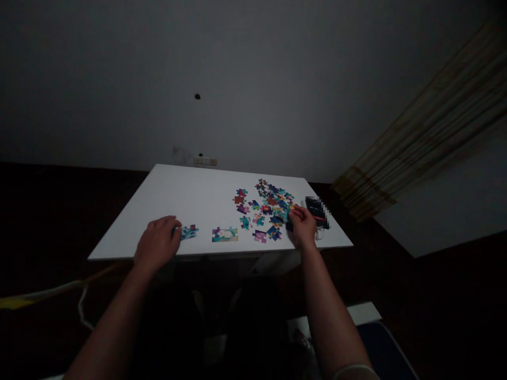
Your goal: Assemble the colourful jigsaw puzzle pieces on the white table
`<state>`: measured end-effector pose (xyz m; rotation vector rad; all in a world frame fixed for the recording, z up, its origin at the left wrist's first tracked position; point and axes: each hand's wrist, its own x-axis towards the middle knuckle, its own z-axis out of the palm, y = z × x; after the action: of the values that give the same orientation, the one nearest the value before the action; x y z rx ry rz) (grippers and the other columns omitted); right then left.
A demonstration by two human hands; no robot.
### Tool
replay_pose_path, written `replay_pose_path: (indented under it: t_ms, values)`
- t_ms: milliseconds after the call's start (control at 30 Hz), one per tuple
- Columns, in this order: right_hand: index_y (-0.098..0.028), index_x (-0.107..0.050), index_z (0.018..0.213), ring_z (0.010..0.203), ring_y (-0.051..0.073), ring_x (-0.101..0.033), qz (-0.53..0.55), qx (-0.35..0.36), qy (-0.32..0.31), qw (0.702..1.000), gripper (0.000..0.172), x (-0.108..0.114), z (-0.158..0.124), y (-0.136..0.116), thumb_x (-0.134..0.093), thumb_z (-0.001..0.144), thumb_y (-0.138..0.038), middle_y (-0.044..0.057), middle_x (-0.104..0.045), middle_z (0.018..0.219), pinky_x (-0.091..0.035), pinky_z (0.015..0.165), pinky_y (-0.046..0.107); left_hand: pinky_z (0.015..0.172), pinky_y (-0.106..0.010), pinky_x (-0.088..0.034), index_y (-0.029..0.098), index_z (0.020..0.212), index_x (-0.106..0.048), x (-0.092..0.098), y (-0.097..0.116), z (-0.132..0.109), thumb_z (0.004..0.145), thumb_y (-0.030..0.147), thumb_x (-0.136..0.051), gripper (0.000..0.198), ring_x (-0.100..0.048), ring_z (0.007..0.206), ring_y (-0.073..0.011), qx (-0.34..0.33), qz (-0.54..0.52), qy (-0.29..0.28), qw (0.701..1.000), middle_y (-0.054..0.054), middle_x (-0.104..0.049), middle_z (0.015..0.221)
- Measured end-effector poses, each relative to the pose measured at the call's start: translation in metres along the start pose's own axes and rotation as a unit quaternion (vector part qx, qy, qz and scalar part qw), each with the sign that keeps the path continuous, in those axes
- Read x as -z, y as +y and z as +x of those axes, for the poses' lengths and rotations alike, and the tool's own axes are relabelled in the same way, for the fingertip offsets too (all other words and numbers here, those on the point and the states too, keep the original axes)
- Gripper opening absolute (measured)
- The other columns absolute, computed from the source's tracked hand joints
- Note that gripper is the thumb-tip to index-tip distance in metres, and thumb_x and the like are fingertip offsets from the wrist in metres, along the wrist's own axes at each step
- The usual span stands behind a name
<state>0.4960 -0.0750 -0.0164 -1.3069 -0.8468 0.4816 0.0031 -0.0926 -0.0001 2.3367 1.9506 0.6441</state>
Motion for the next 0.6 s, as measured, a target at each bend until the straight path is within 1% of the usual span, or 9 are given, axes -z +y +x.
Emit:
replay_pose_path:
  t_ms: [100,200,267,333,400,500,600]
  values:
    - [-0.021,-0.075,0.108,0.093,0.026,-0.078,0.034,-0.031,-0.013,0.999,0.052,-0.014,-0.015,-0.007,-0.092,0.063,-0.042,0.008,-0.080,0.097,-0.065,0.088,0.042,0.112,-0.057,-0.054,0.021,0.120,-0.076,0.001,0.002,-0.002,0.106,0.038,-0.045,0.038,-0.063,0.130,-0.0382,0.003,-0.002,0.001,1.000,-0.014,-0.071,0.145]
    - [-0.023,-0.074,0.112,0.096,0.027,-0.079,0.043,-0.041,-0.062,0.996,0.051,-0.033,-0.031,-0.013,-0.090,0.069,-0.045,0.009,-0.082,0.104,-0.066,0.083,0.040,0.110,-0.057,-0.054,0.021,0.119,-0.076,0.004,0.004,-0.002,0.105,0.034,-0.047,0.035,-0.063,0.127,-0.0378,0.003,-0.010,-0.001,1.000,-0.015,-0.072,0.142]
    - [-0.024,-0.073,0.115,0.104,0.029,-0.079,0.035,-0.031,-0.093,0.995,0.048,-0.046,-0.038,-0.014,-0.085,0.073,-0.044,0.011,-0.082,0.112,-0.066,0.087,0.044,0.111,-0.057,-0.054,0.020,0.118,-0.076,0.006,0.005,-0.003,0.105,0.032,-0.048,0.033,-0.063,0.126,-0.0375,-0.003,-0.017,0.002,1.000,-0.016,-0.072,0.141]
    - [-0.024,-0.072,0.115,0.112,0.031,-0.079,0.017,-0.014,-0.119,0.993,0.046,-0.056,-0.043,-0.013,-0.081,0.073,-0.042,0.013,-0.082,0.119,-0.065,0.097,0.049,0.111,-0.057,-0.054,0.020,0.118,-0.076,0.007,0.006,-0.004,0.104,0.030,-0.048,0.033,-0.063,0.125,-0.0374,-0.011,-0.021,0.006,1.000,-0.016,-0.073,0.141]
    - [-0.023,-0.072,0.114,0.116,0.033,-0.078,-0.008,0.002,-0.139,0.990,0.043,-0.063,-0.043,-0.011,-0.077,0.074,-0.040,0.015,-0.081,0.123,-0.062,0.104,0.054,0.110,-0.056,-0.054,0.020,0.118,-0.077,0.006,0.006,-0.005,0.104,0.029,-0.049,0.032,-0.063,0.124,-0.0369,-0.015,-0.021,0.008,1.000,-0.016,-0.073,0.139]
    - [-0.022,-0.074,0.111,0.114,0.034,-0.077,-0.077,0.034,-0.143,0.986,0.036,-0.064,-0.038,-0.009,-0.072,0.079,-0.039,0.016,-0.081,0.119,-0.059,0.108,0.058,0.107,-0.055,-0.055,0.023,0.118,-0.078,0.005,0.005,-0.006,0.105,0.029,-0.049,0.032,-0.064,0.122,-0.0361,-0.011,-0.027,0.013,1.000,-0.014,-0.074,0.137]
    - [-0.021,-0.077,0.108,0.111,0.033,-0.076,-0.185,0.100,-0.157,0.965,0.032,-0.060,-0.033,-0.009,-0.066,0.081,-0.032,0.015,-0.081,0.114,-0.057,0.109,0.058,0.109,-0.054,-0.054,0.023,0.118,-0.079,0.003,0.004,-0.007,0.105,0.024,-0.047,0.034,-0.063,0.124,-0.0351,-0.011,-0.042,0.014,0.999,-0.013,-0.075,0.137]
